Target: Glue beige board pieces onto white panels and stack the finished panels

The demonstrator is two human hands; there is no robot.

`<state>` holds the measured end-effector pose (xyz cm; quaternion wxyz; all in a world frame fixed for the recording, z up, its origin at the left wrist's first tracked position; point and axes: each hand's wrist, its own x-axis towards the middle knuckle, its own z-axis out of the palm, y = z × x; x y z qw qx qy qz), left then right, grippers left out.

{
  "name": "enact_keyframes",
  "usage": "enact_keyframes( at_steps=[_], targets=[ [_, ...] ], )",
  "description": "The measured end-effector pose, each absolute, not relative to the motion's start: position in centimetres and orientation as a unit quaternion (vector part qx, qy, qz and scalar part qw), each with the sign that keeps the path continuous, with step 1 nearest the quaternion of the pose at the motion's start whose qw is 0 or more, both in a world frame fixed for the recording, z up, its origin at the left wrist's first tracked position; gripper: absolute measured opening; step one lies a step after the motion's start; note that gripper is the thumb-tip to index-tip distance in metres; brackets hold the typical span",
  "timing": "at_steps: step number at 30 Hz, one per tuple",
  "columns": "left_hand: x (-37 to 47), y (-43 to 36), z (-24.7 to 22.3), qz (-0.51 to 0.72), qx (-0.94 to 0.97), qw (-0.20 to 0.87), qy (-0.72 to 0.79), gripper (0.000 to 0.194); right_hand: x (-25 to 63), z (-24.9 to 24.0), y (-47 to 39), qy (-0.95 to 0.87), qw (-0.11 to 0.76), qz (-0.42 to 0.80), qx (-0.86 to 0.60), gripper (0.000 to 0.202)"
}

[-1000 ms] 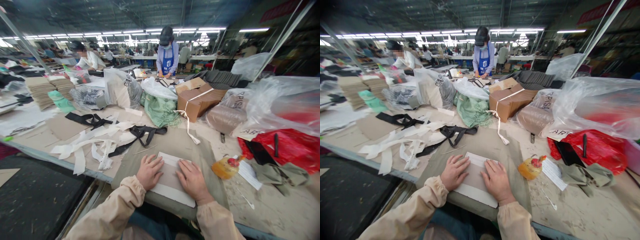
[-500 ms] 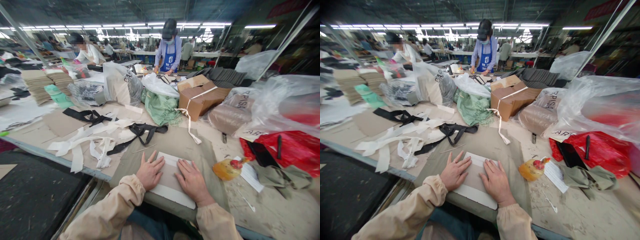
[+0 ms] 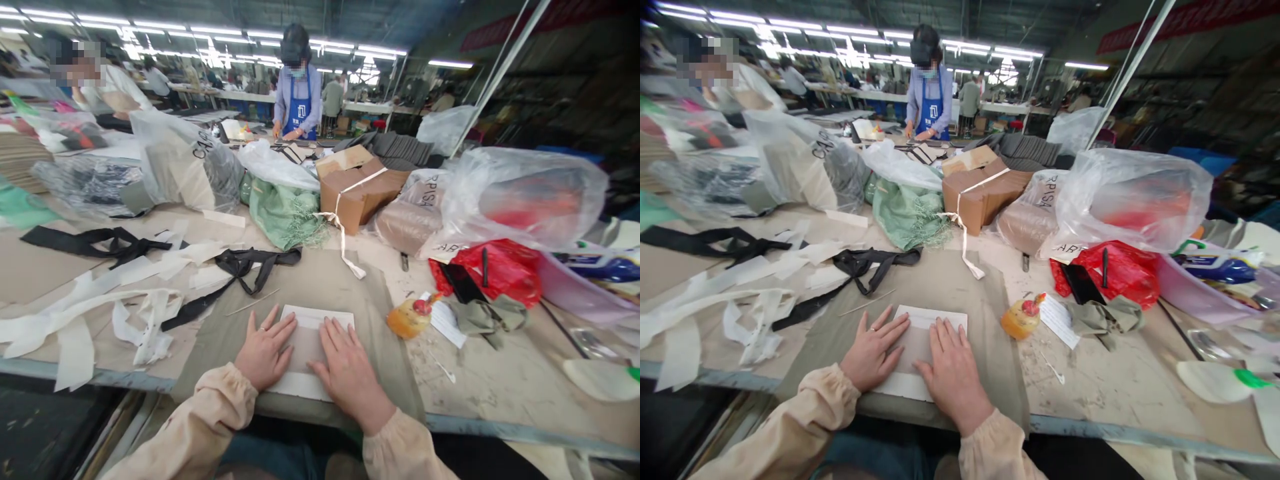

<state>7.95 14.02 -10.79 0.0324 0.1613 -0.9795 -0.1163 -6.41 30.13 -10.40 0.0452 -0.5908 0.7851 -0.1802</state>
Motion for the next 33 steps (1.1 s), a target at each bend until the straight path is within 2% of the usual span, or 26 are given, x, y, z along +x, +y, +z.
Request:
enact_keyframes(
  at_steps=[4, 18, 22, 25, 28, 31, 33],
  targets=[
    [7.9, 14.0, -10.8, -0.117, 0.163, 0.037, -0.979, 0.048, -5.9, -11.6, 30.0, 0.811, 0.044, -0.167, -0.558, 0.065],
    [8.0, 13.9, -10.9, -0.139, 0.193, 0.044, -0.970, 0.050, -6.6, -13.0, 30.0, 0.831, 0.034, -0.165, -0.530, 0.059],
    [8.1, 13.7, -11.0, -0.156, 0.196, 0.044, -0.967, 0.050, -6.6, -13.2, 30.1, 0.826, 0.038, -0.188, -0.530, 0.055],
    [8.3, 13.4, -11.1, -0.178, 0.189, 0.051, -0.964, 0.051, -7.2, -13.5, 30.2, 0.830, 0.038, -0.263, -0.491, 0.052],
    [8.6, 13.3, -11.3, -0.235, 0.182, 0.102, -0.949, 0.052, -8.4, -14.1, 30.2, 0.850, 0.030, -0.368, -0.377, 0.058],
    [8.6, 13.2, -11.8, -0.344, 0.228, 0.175, -0.894, 0.052, -9.6, -14.7, 30.0, 0.850, 0.094, -0.431, -0.287, 0.068],
    [8.3, 13.0, -12.3, -0.461, 0.303, 0.225, -0.803, 0.054, -10.1, -14.9, 29.8, 0.841, 0.134, -0.460, -0.251, 0.071]
  ],
)
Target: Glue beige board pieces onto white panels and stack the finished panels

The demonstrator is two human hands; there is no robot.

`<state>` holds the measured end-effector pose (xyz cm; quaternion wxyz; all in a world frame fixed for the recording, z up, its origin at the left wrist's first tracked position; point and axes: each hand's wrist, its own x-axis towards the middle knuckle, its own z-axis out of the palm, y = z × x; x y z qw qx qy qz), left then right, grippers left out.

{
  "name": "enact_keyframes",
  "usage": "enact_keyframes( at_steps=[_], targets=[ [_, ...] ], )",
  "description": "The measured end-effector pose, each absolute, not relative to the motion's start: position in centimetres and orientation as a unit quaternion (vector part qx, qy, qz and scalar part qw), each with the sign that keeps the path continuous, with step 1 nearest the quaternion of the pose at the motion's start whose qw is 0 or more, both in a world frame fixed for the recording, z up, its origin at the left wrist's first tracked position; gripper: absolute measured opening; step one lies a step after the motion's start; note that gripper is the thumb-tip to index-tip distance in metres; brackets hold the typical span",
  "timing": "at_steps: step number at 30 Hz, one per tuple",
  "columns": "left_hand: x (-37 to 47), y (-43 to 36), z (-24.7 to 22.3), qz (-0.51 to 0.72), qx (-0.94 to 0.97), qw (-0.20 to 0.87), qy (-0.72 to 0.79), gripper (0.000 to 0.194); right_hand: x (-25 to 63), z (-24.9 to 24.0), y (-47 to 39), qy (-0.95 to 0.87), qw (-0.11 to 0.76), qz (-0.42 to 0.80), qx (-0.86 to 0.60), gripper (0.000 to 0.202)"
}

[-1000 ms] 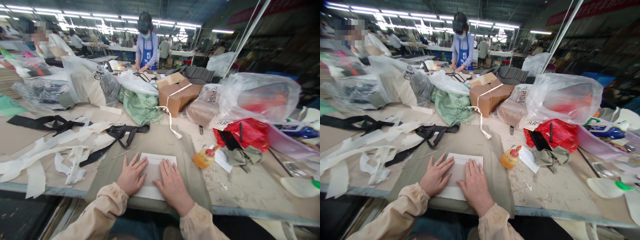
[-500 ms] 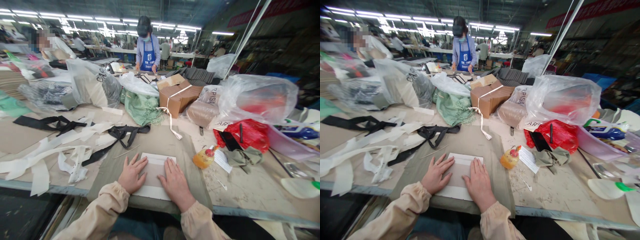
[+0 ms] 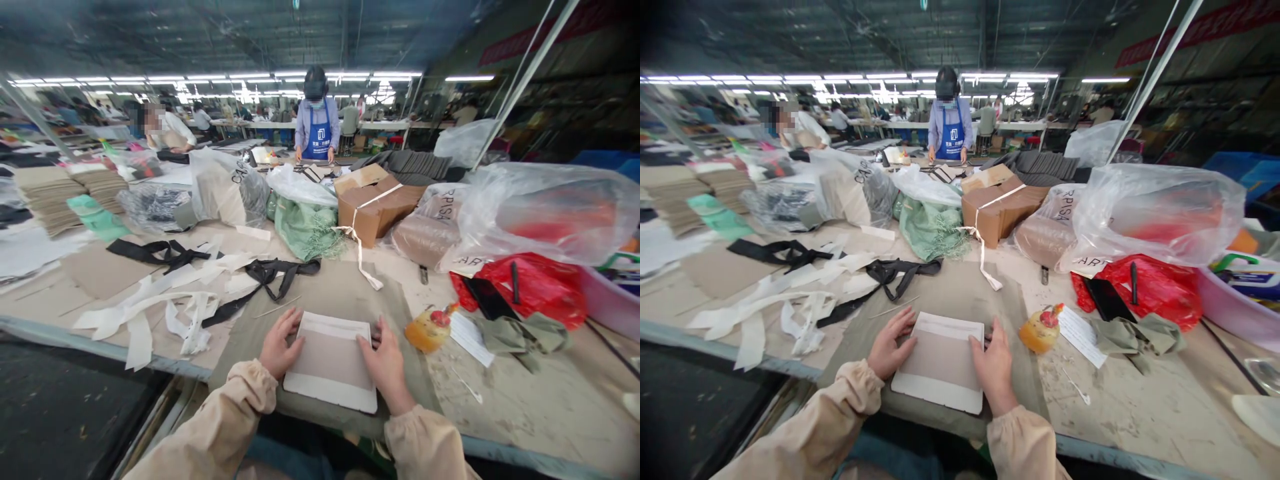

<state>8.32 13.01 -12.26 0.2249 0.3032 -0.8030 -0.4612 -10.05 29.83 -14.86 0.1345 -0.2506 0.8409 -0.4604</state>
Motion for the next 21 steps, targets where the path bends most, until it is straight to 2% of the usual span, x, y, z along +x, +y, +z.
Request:
enact_keyframes(
  at_steps=[2, 4, 7, 11, 15, 21],
  targets=[
    [8.0, 12.8, -12.6, -0.581, 0.382, 0.256, -0.672, 0.061, -10.2, -14.9, 29.7, 0.820, 0.159, -0.504, -0.218, 0.074],
    [7.6, 12.7, -12.6, -0.645, 0.428, 0.263, -0.576, 0.067, -10.2, -14.7, 29.5, 0.777, 0.190, -0.571, -0.183, 0.076],
    [7.4, 13.1, -11.9, -0.663, 0.445, 0.267, -0.540, 0.066, -9.9, -14.1, 29.6, 0.688, 0.236, -0.669, -0.149, 0.073],
    [7.2, 15.1, -9.9, -0.713, 0.420, 0.277, -0.488, 0.062, -9.3, -12.3, 30.1, 0.597, 0.264, -0.741, -0.160, 0.062],
    [7.1, 17.4, -7.7, -0.790, 0.375, 0.272, -0.401, 0.049, -9.1, -10.2, 30.9, 0.573, 0.243, -0.757, -0.197, 0.047],
    [6.9, 19.2, -5.1, -0.780, 0.363, 0.299, -0.413, 0.037, -9.3, -7.2, 32.6, 0.647, 0.219, -0.671, -0.288, 0.038]
  ],
)
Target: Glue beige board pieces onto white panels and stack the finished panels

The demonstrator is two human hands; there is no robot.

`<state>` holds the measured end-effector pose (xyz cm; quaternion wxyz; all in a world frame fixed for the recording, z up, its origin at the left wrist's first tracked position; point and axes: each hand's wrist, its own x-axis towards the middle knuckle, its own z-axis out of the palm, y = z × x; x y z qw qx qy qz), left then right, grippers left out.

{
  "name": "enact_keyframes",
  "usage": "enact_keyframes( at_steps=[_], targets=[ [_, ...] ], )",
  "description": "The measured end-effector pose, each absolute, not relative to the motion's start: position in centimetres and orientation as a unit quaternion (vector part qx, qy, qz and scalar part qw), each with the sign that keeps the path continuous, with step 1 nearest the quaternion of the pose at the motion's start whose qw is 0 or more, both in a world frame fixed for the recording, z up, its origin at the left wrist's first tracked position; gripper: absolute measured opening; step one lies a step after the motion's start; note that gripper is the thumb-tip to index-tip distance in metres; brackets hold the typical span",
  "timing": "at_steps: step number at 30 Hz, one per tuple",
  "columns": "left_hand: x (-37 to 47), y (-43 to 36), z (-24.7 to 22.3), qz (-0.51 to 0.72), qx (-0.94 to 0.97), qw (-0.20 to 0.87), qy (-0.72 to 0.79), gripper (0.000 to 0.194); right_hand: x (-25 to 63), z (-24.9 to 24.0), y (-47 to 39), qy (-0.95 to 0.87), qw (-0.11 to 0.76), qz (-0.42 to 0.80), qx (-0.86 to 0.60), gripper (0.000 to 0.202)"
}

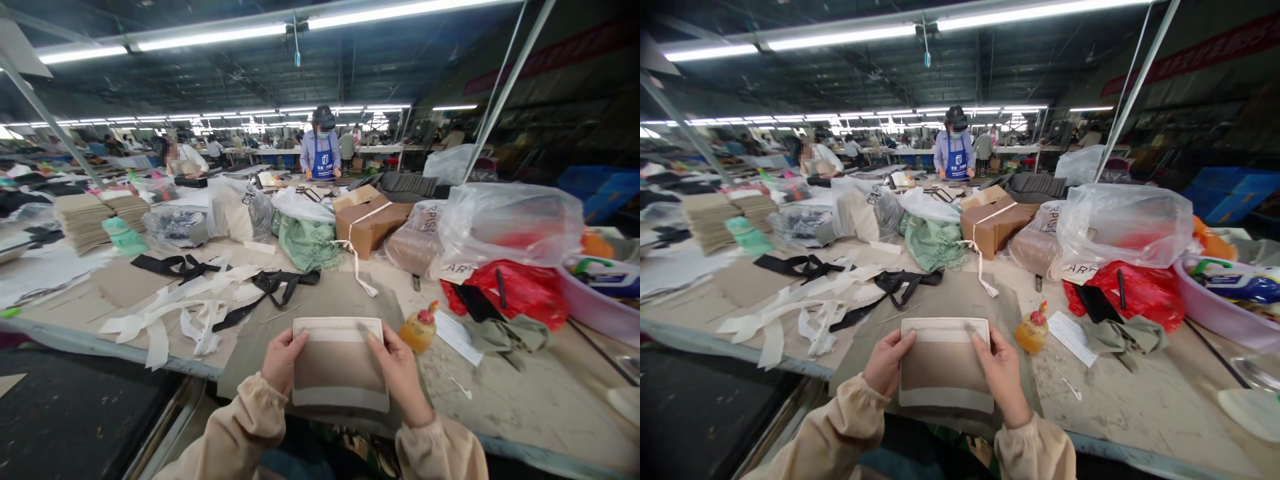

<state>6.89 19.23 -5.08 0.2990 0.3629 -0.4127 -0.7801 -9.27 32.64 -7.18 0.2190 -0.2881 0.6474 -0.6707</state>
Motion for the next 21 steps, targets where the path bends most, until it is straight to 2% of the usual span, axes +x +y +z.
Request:
enact_keyframes(
  at_steps=[5, 10, 14, 21],
  targets=[
    [6.9, 20.5, -3.0, -0.788, 0.349, 0.306, -0.405, 0.033, -9.6, -5.8, 33.8, 0.703, 0.202, -0.620, -0.285, 0.043],
    [7.1, 21.5, -1.9, -0.816, 0.336, 0.279, -0.378, 0.034, -10.3, -5.0, 34.8, 0.656, 0.252, -0.653, -0.282, 0.037],
    [7.3, 22.2, -2.3, -0.819, 0.368, 0.249, -0.363, 0.044, -10.2, -4.7, 35.4, 0.620, 0.275, -0.675, -0.290, 0.034],
    [6.5, 23.2, -3.6, -0.814, 0.316, 0.112, -0.474, 0.059, -12.5, -3.6, 39.7, 0.693, 0.216, -0.620, -0.297, 0.034]
  ],
)
